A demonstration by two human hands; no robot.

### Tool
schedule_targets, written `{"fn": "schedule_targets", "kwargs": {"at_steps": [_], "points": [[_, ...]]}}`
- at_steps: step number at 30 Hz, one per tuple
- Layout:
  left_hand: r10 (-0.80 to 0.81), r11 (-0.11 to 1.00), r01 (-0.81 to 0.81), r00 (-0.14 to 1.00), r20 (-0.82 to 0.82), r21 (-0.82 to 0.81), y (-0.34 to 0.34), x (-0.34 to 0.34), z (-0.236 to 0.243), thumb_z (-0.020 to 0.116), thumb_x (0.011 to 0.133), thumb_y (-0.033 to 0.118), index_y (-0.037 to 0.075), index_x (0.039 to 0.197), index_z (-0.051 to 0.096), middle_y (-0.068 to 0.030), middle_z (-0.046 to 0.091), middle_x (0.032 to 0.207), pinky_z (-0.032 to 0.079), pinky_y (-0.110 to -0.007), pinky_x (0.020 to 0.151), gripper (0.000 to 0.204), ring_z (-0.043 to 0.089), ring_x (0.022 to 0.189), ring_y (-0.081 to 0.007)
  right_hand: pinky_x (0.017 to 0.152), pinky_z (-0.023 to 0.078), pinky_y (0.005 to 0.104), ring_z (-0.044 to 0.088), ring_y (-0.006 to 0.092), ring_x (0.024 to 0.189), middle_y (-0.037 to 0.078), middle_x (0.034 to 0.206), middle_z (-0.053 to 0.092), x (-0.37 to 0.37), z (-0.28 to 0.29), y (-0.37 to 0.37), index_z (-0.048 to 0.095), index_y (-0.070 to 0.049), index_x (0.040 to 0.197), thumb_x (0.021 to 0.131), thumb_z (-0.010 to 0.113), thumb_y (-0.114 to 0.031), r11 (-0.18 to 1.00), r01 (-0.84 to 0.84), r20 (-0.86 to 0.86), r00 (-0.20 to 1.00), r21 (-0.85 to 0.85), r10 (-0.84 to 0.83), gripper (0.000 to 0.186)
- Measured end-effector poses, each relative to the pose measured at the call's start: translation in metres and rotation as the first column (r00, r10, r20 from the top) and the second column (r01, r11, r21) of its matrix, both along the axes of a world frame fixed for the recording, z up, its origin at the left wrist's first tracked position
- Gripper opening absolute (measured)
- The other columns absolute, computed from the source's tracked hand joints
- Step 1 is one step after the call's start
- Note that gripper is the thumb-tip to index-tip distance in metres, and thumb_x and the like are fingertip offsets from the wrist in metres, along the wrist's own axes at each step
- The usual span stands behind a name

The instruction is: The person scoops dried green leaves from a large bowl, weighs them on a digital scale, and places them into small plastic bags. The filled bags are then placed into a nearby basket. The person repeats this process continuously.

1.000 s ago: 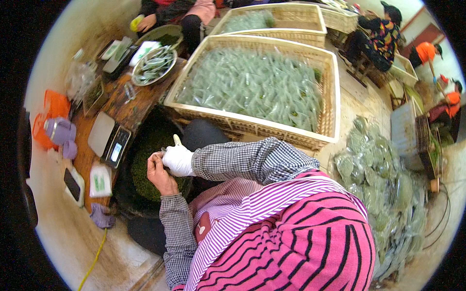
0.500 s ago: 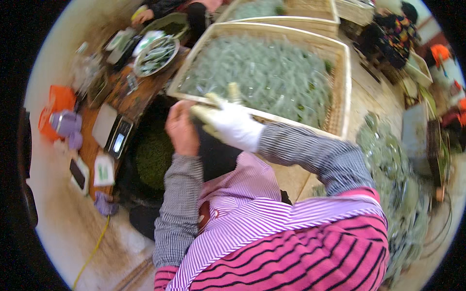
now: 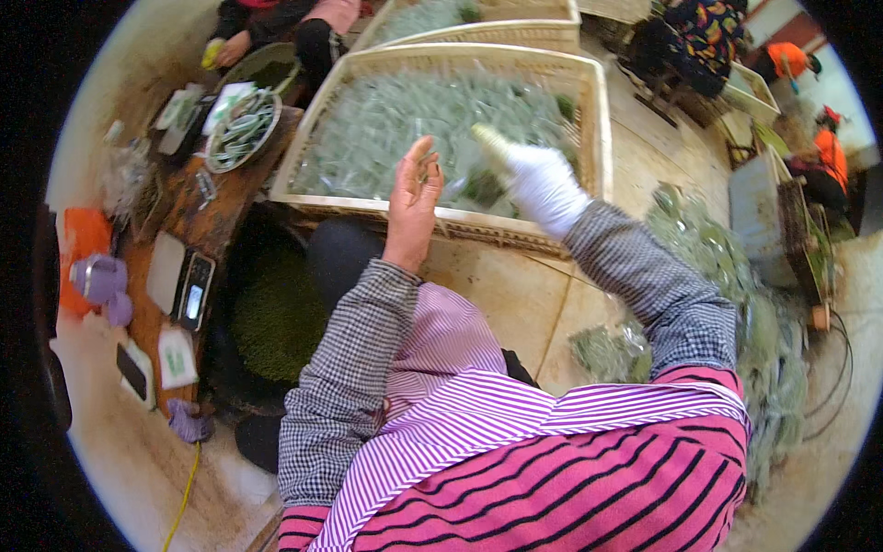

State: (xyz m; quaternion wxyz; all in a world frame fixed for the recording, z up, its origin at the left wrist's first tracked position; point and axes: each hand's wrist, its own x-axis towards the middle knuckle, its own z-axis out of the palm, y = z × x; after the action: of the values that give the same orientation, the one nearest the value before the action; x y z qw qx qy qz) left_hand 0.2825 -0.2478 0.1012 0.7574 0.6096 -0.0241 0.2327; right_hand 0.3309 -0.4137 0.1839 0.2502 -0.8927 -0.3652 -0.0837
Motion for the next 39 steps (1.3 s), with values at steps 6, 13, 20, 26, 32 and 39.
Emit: {"fn": "schedule_targets", "kwargs": {"at_steps": [6,13,20,26,32,39], "points": [[-0.017,0.742,0.045,0.999,-0.049,0.669,-0.003,-0.01,-0.036,0.063,0.084,0.021,0.005,0.127,0.047,-0.0145,0.05,0.122,0.036,-0.041,0.099,0.049,0.047,0.116,-0.0289,0.062,0.052,0.0422,0.065,0.0345,0.071,0.019,0.078,0.064,0.017,0.017,-0.08,0.051,-0.002,0.101,0.088,0.054,-0.016,0.731,0.425,-0.062,0.842,-0.534,-0.536,0.019],[-0.061,0.526,-0.036,0.995,0.08,0.85,0.001,-0.005,-0.061,0.067,0.064,0.004,0.007,0.093,0.062,-0.0083,0.056,0.097,0.038,-0.04,0.089,0.03,0.053,0.098,-0.0256,0.08,0.05,0.0424,0.063,0.036,0.092,0.024,0.097,0.064,0.034,-0.062,-0.087,0.054,0.003,0.106,0.084,0.048,-0.013,0.594,0.411,-0.132,0.737,-0.692,-0.663,0.028],[-0.038,0.531,-0.044,0.996,0.076,0.846,0.007,-0.003,-0.061,0.064,0.065,0.003,0.007,0.086,0.063,-0.0061,0.056,0.082,0.041,-0.039,0.076,0.021,0.055,0.083,-0.0261,0.073,0.053,0.0391,0.066,0.0329,0.085,0.017,0.092,0.067,0.029,-0.024,-0.06,0.067,-0.001,0.096,0.08,0.055,-0.009,0.242,0.015,-0.082,0.919,-0.97,-0.385,0.021],[-0.05,0.579,-0.021,0.997,0.061,0.815,0.004,-0.001,-0.06,0.064,0.064,0.003,0.008,0.084,0.063,-0.0052,0.055,0.081,0.041,-0.038,0.076,0.02,0.055,0.083,-0.025,0.076,0.052,0.0402,0.065,0.0338,0.086,0.02,0.095,0.066,0.041,-0.079,-0.083,0.068,0.0,0.091,0.081,0.054,-0.021,0.319,-0.121,-0.258,0.863,-0.94,-0.434,0.027],[-0.003,0.586,-0.09,0.994,0.113,0.805,0.011,0.001,-0.065,0.063,0.065,0.003,0.01,0.078,0.062,-0.0034,0.052,0.077,0.04,-0.037,0.072,0.015,0.054,0.079,-0.0227,0.086,0.047,0.0392,0.061,0.0312,0.099,0.017,0.108,0.063,0.044,-0.094,-0.069,0.062,-0.006,0.112,0.084,0.052,-0.026,0.398,0.228,-0.203,0.584,-0.888,-0.786,0.036],[0.008,0.616,-0.114,0.99,0.139,0.78,0.001,0.002,-0.065,0.061,0.065,0.002,0.011,0.078,0.061,-0.0036,0.049,0.075,0.038,-0.037,0.071,0.016,0.052,0.078,-0.0224,0.07,0.054,0.0319,0.066,0.0279,0.086,0.013,0.088,0.068,0.063,-0.14,-0.077,0.071,-0.006,0.084,0.067,0.065,-0.006,-0.018,-0.327,-0.324,0.942,-0.945,-0.09,0.018]]}}
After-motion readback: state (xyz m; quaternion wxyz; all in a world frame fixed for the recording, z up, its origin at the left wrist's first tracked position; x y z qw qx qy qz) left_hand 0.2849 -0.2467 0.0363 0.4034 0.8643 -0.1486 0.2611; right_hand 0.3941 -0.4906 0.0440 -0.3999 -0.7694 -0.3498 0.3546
